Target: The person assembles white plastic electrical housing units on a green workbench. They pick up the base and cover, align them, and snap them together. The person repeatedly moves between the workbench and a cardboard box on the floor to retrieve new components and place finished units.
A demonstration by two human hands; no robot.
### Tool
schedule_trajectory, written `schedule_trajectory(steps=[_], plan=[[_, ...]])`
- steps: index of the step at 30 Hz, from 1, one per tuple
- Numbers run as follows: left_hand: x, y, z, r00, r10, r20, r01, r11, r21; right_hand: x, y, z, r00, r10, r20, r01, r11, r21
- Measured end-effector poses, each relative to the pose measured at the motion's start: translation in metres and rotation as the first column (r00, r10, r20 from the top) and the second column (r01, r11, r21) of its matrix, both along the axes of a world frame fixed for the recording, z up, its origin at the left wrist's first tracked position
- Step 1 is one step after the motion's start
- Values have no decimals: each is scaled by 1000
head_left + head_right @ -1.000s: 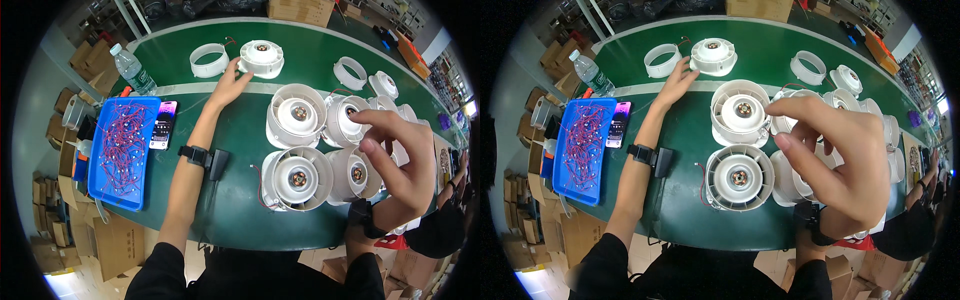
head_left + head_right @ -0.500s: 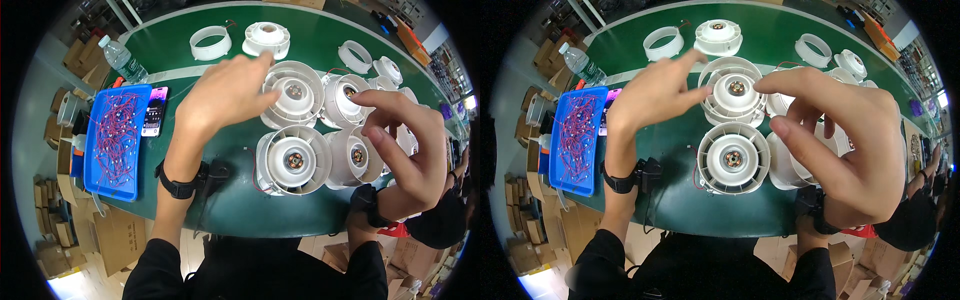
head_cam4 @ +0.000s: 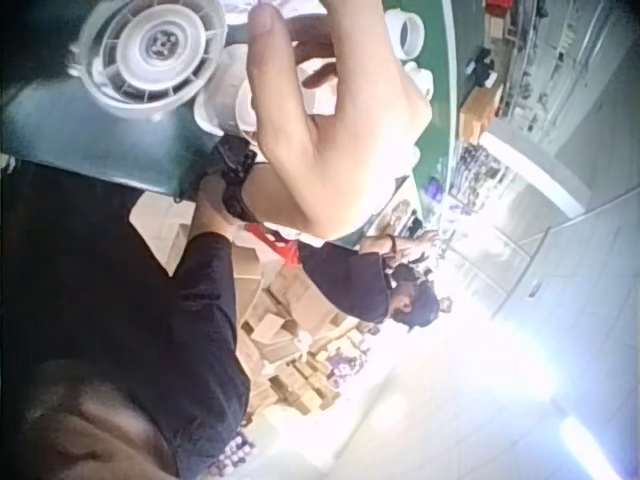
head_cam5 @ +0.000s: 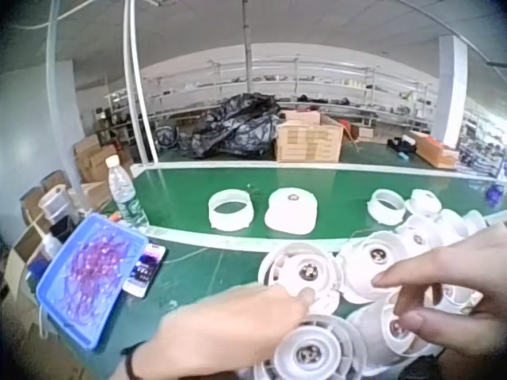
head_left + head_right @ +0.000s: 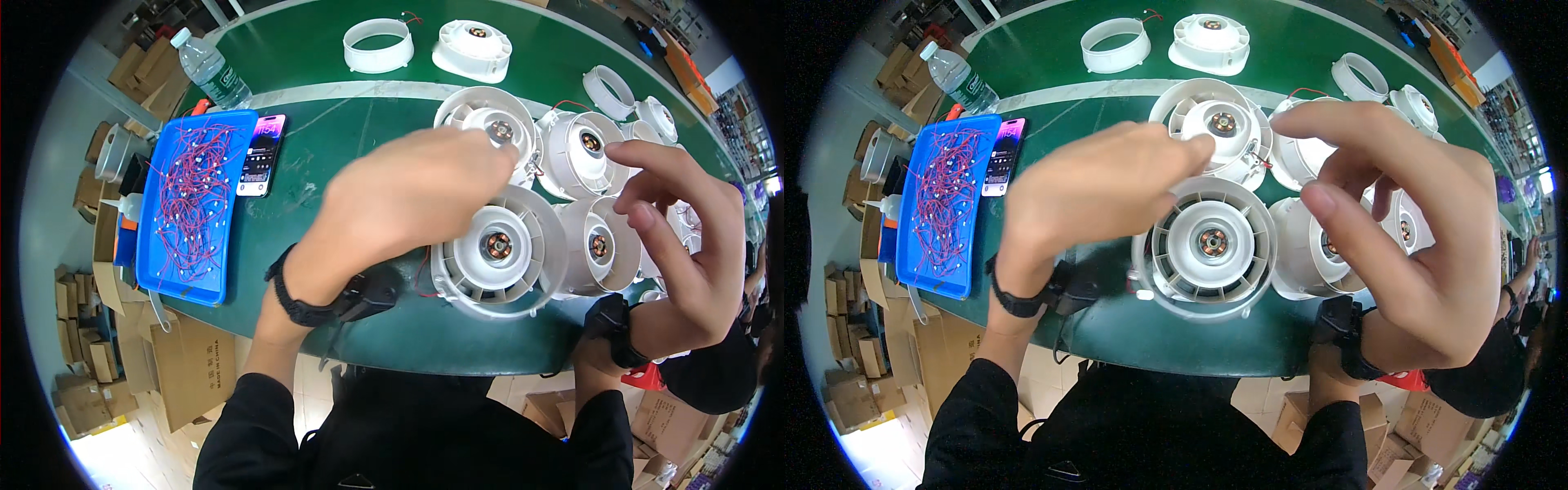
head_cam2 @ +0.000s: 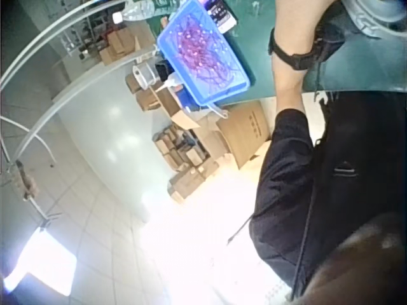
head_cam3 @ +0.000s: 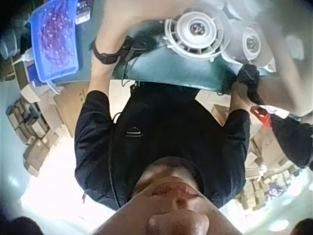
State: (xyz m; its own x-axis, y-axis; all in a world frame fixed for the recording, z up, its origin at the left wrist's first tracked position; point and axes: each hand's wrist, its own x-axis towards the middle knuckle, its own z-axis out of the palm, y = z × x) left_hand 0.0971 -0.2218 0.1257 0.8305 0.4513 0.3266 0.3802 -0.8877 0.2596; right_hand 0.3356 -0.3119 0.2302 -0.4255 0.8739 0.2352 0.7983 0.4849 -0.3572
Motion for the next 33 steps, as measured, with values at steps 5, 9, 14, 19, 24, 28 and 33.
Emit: schedule_trajectory(steps=[5,9,14,19,24,28,33], plan=[[-21,14,61,988,-51,145,65,994,-93,-3,2,3,997,-36,-66,34,999,-27],[-22,17,72,881,120,457,-201,971,132,-30,13,-12,913,-140,-382,164,986,31],[-8,20,73,767,28,641,-272,919,285,-41,22,-24,648,-8,-762,35,999,20],[-8,8,79,714,-31,700,128,988,-87,-66,3,-5,356,-79,-931,64,996,-60],[5,-11,83,734,54,677,197,937,-289,-54,0,-14,819,98,-565,131,927,351],[4,-15,84,718,-14,696,248,939,-237,-63,-1,-14,926,247,-286,-42,820,570],[-1,-8,82,653,-131,746,336,933,-130,-70,-7,-14,943,278,-185,-87,740,667]])
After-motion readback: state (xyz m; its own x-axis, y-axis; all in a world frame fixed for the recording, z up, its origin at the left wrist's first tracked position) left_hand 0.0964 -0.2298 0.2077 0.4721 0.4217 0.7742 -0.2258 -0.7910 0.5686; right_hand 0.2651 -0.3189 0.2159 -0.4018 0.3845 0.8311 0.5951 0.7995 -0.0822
